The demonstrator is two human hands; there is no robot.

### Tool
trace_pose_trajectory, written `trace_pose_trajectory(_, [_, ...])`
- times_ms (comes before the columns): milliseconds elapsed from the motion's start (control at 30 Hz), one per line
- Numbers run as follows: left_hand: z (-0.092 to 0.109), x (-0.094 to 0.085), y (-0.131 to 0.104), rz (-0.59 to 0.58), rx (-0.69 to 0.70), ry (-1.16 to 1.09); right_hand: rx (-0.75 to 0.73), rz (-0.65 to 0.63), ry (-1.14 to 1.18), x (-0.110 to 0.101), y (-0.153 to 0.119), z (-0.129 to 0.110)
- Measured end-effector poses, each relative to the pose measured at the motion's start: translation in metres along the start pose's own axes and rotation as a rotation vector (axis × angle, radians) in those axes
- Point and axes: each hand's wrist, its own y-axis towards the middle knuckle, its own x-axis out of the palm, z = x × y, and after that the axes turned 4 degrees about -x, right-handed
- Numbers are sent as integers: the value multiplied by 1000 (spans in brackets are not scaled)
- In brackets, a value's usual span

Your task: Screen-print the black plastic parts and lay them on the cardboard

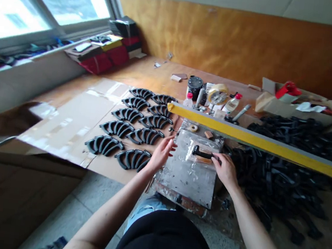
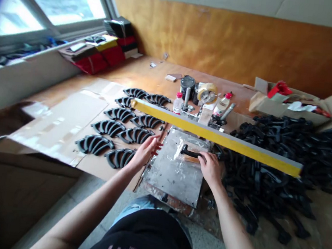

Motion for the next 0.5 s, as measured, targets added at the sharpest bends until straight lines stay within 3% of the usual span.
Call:
trace_pose_trajectory(100, [-69, -37, -37, 161, -193, 36, -83, -80, 127, 4, -15, -26])
trace_pose_trajectory(200, [-119, -87, -78, 411, -339, 40, -104, -245, 314, 17, -37, -65])
trace_pose_trajectory(333, [-149, -162, -110, 623, -426, 31, -34, -604, 480, 44, -68, -136])
trace_pose_trajectory(400, [-159, -203, -109, 709, -448, 11, 23, -761, 503, 64, -78, -167])
trace_pose_trajectory(500, [-171, -283, -92, 853, -450, -25, 145, -868, 469, 106, -91, -197])
